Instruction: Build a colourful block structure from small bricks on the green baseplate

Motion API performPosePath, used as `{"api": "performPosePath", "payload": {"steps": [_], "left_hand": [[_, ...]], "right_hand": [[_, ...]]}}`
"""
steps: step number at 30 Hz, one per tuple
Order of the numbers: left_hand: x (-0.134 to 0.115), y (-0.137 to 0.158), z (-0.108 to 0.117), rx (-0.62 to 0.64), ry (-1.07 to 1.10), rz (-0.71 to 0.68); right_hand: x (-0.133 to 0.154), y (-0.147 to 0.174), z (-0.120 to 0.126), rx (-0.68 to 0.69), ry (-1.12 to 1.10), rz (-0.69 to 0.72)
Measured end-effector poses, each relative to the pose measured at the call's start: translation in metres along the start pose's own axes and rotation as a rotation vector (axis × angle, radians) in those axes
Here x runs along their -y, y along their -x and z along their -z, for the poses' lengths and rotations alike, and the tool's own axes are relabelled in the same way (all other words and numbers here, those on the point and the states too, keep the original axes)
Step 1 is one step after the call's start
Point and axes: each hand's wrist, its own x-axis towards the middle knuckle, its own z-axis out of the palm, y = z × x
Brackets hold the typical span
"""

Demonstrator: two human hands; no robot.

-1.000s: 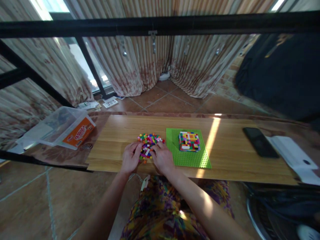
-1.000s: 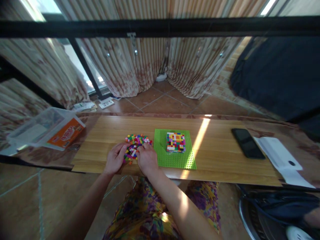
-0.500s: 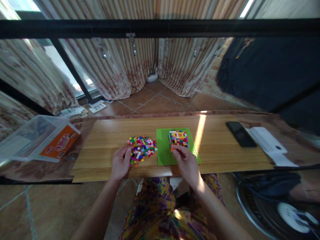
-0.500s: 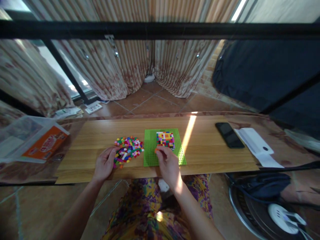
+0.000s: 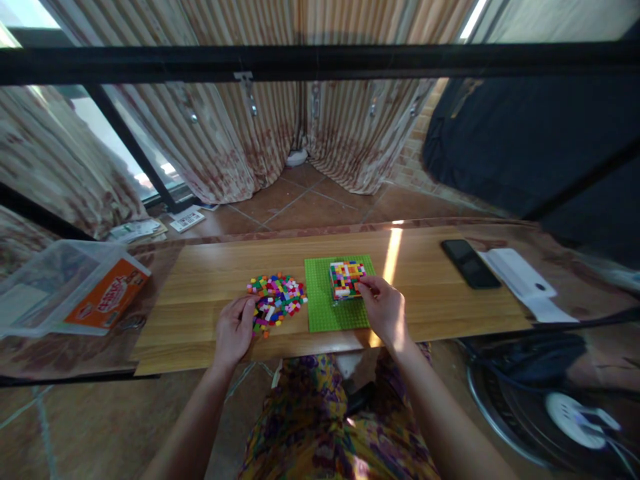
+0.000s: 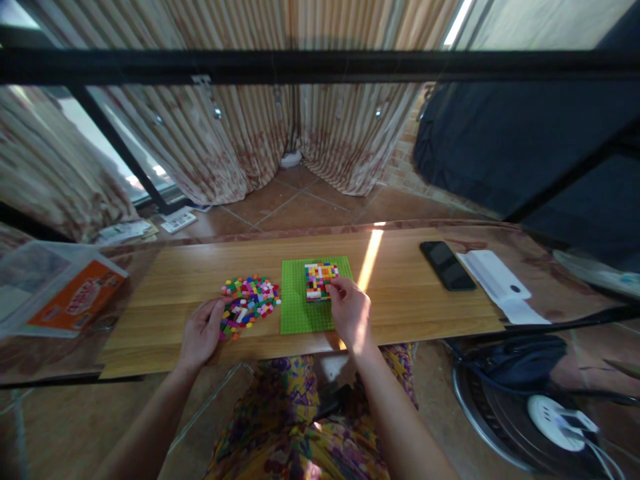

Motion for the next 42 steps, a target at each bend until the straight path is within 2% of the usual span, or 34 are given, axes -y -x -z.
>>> {"api": "performPosePath", "payload": {"steps": [9, 14, 20, 25, 31, 35, 38, 42], "left_hand": [[-0.001, 0.000, 0.000, 0.007, -0.001, 0.020], [-0.001, 0.000, 0.000, 0.004, 0.013, 0.028], [-0.004, 0.001, 0.000, -0.002, 0.013, 0.045], [-0.005, 0.000, 0.000, 0.006, 0.004, 0.044], [-0.003, 0.000, 0.000, 0.002, 0.001, 0.023], [-0.002, 0.000, -0.002, -0.002, 0.000, 0.027], [-0.001, 0.000, -0.002, 0.001, 0.001, 0.030], [-0.003, 0.001, -0.002, -0.006, 0.003, 0.023]], "right_hand": [[0.004, 0.003, -0.007, -0.081, 0.044, 0.039], [0.003, 0.004, -0.009, -0.138, 0.089, 0.008], [-0.001, 0.004, -0.009, -0.113, 0.028, -0.084], [0.003, 0.004, -0.007, -0.072, 0.047, -0.102], [0.005, 0.002, 0.001, 0.010, 0.152, 0.009], [0.009, 0.002, 0.006, 0.033, 0.367, 0.122], [0.013, 0.004, 0.007, 0.030, 0.474, 0.143], [0.016, 0.006, 0.007, 0.008, 0.494, 0.141]]}}
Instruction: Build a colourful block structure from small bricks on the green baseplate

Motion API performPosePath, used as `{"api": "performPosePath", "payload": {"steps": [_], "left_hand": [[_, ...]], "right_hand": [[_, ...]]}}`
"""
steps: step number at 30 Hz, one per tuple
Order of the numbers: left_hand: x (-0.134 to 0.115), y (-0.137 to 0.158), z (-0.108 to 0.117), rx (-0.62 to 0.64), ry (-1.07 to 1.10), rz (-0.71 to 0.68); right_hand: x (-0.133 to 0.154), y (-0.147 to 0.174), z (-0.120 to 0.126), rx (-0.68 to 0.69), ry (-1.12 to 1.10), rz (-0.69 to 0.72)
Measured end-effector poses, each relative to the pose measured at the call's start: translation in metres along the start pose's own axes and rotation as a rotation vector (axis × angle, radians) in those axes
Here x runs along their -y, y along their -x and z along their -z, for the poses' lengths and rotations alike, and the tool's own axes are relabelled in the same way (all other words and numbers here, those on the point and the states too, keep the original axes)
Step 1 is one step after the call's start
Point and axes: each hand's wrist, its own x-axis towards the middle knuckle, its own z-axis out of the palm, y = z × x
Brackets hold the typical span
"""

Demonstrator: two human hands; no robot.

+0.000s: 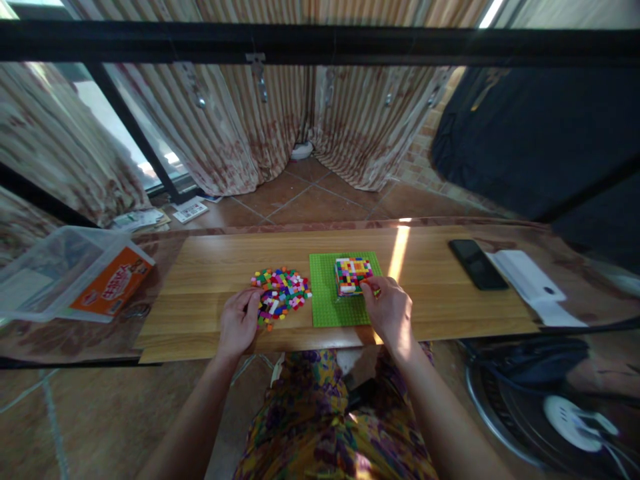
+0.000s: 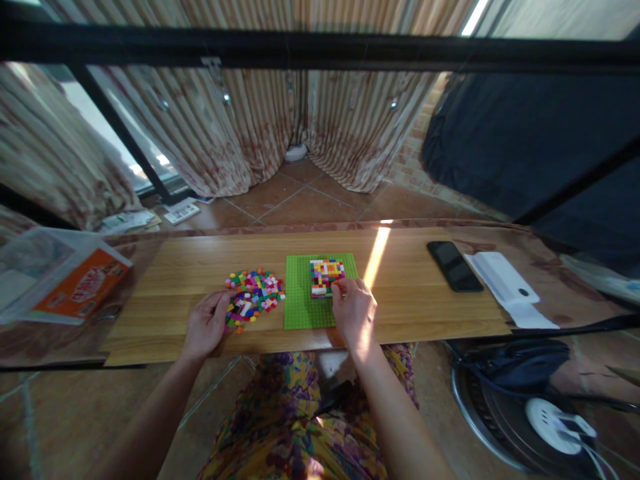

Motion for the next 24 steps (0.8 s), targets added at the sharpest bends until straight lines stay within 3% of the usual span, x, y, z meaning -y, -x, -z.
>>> {"api": "performPosePath", "payload": {"steps": [7, 24], "left_hand": [[-0.0012, -0.0001, 0.0004, 0.000, 0.001, 0.002], [0.0027, -0.0007, -0.0010, 0.008, 0.003, -0.005]], "right_hand": [[0.0009, 0.0007, -0.0040, -0.011, -0.103, -0.101], [-0.0033, -0.0022, 0.0009, 0.023, -0.100, -0.079]]}}
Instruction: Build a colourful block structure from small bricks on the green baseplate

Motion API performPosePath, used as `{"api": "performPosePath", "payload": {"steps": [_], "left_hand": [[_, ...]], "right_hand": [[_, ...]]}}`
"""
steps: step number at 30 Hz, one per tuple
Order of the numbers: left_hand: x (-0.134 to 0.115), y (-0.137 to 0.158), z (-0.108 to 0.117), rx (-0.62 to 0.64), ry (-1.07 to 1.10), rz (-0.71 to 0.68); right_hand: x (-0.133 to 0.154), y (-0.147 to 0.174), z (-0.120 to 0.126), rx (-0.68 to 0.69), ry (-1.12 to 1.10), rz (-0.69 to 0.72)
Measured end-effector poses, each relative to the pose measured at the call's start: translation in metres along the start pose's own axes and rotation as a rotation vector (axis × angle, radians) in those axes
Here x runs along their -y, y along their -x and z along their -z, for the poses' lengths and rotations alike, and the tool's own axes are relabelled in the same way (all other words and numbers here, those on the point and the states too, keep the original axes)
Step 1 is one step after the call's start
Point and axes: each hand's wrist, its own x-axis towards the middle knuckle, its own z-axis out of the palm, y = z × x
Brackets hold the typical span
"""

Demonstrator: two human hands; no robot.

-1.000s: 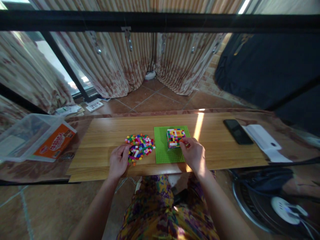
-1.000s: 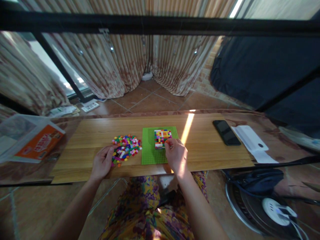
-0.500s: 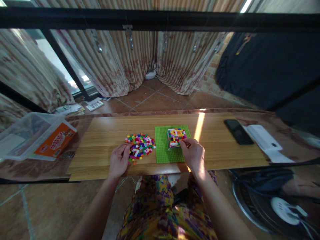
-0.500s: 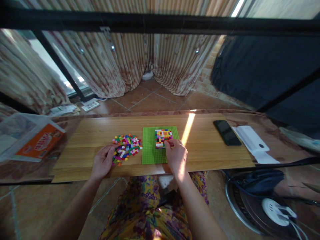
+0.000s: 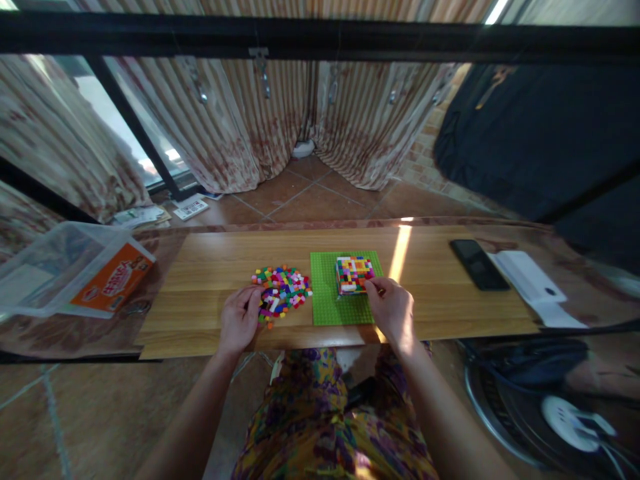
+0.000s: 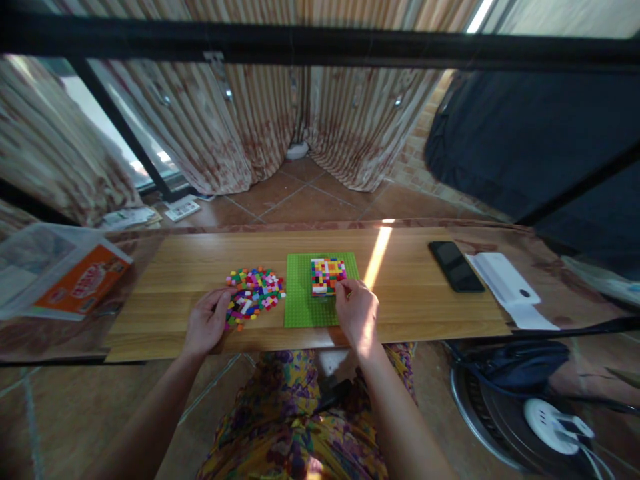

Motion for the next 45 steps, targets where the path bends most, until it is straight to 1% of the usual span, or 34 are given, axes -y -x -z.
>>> {"api": "performPosePath", "payload": {"steps": [6, 9, 14, 20, 22, 25, 26, 27, 28, 30, 32, 34, 40, 43, 45], "left_hand": [[-0.004, 0.000, 0.001, -0.002, -0.004, 0.006], [-0.004, 0.000, 0.002, 0.007, -0.012, 0.006], [-0.002, 0.000, 0.001, -0.003, -0.012, 0.003], [-0.001, 0.000, 0.000, -0.004, -0.007, -0.005], [-0.001, 0.000, -0.001, -0.008, -0.005, -0.005], [0.000, 0.001, -0.001, -0.016, 0.002, -0.007], [0.000, 0.002, -0.001, -0.015, 0.005, -0.007], [0.000, 0.003, -0.001, -0.014, 0.009, -0.005], [0.000, 0.003, -0.001, -0.015, 0.011, -0.003], [-0.001, 0.004, 0.000, -0.022, 0.018, 0.003], [-0.003, 0.004, 0.001, -0.026, 0.029, 0.013], [-0.004, 0.005, 0.001, -0.025, 0.049, 0.030], [-0.001, 0.008, 0.000, -0.072, 0.144, 0.076], [0.002, 0.009, 0.000, -0.101, 0.181, 0.086], [0.003, 0.009, 0.000, -0.111, 0.198, 0.092]], "right_hand": [[0.001, -0.005, -0.001, 0.018, -0.025, -0.090], [0.001, -0.008, -0.001, 0.039, -0.065, -0.108], [0.003, -0.012, 0.000, 0.083, -0.066, -0.144], [0.002, -0.018, 0.002, 0.118, -0.059, -0.123], [0.002, -0.015, 0.002, 0.101, -0.072, -0.142], [0.006, -0.001, 0.000, 0.001, -0.127, -0.159], [0.009, 0.005, -0.002, -0.017, -0.162, -0.140], [0.014, 0.012, -0.004, -0.005, -0.204, -0.101], [0.019, 0.019, -0.007, 0.036, -0.243, -0.044], [0.031, 0.031, -0.015, 0.169, -0.286, 0.105], [0.044, 0.041, -0.026, 0.281, -0.280, 0.249], [0.057, 0.048, -0.039, 0.356, -0.262, 0.348], [0.089, 0.057, -0.076, 0.426, -0.162, 0.535], [0.097, 0.058, -0.086, 0.448, -0.124, 0.611], [0.098, 0.057, -0.090, 0.451, -0.093, 0.652]]}}
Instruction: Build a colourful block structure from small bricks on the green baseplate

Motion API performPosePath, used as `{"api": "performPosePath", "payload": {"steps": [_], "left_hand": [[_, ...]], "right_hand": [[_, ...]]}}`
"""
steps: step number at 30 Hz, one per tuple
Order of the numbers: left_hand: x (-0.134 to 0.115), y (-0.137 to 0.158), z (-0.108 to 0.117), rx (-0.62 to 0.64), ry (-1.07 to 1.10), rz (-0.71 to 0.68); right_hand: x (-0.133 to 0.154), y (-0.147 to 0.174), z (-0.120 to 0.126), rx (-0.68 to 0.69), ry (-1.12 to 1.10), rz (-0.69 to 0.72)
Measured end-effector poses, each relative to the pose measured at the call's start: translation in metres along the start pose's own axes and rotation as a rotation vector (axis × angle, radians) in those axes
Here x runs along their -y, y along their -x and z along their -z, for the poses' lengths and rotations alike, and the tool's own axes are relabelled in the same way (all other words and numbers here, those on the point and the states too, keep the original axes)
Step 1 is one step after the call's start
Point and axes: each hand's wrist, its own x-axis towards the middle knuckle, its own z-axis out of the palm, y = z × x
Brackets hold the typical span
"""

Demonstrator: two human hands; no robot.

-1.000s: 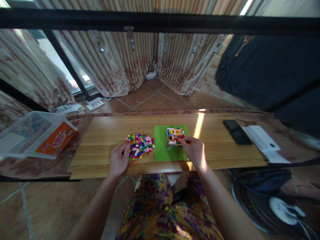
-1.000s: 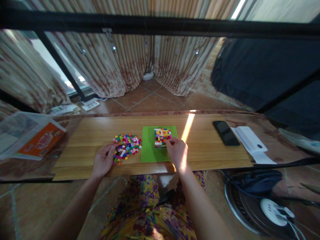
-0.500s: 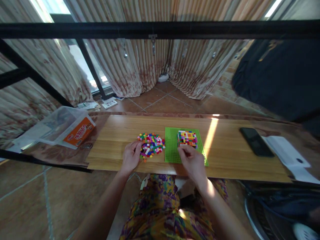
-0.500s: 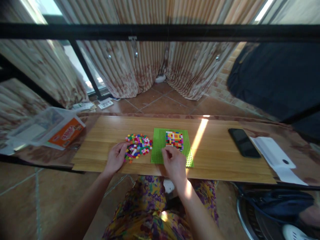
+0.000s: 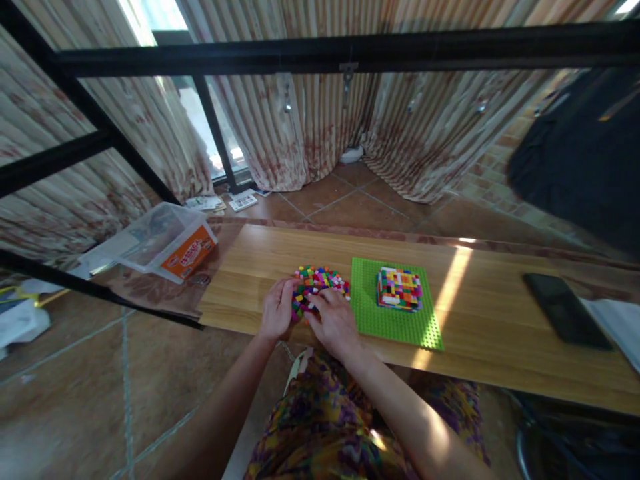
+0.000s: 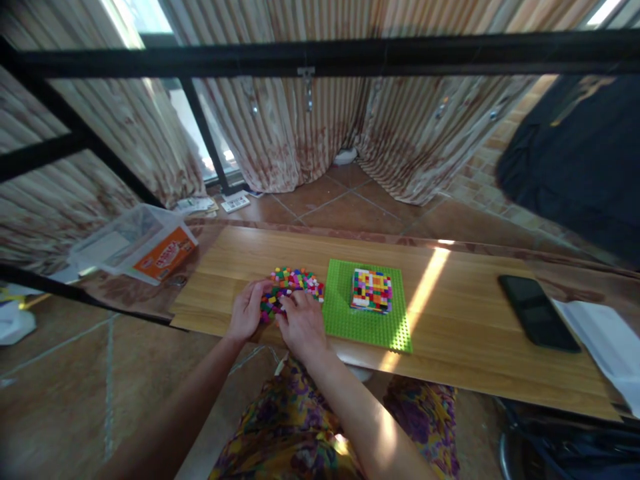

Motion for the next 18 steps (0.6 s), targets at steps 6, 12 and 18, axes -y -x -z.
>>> {"api": "performPosePath", "payload": {"steps": [6, 12, 18], "left_hand": [[0.002, 0.000, -0.002, 0.009, 0.062, 0.008], [0.003, 0.000, -0.001, 0.023, 0.125, 0.052], [0.011, 0.000, 0.000, 0.030, 0.069, 0.044]], "right_hand": [[-0.016, 0.004, 0.003, -0.016, 0.073, -0.043], [-0.009, -0.003, 0.006, -0.058, 0.048, -0.009], [0.003, -0.021, -0.012, 0.019, 0.084, 0.062]]}}
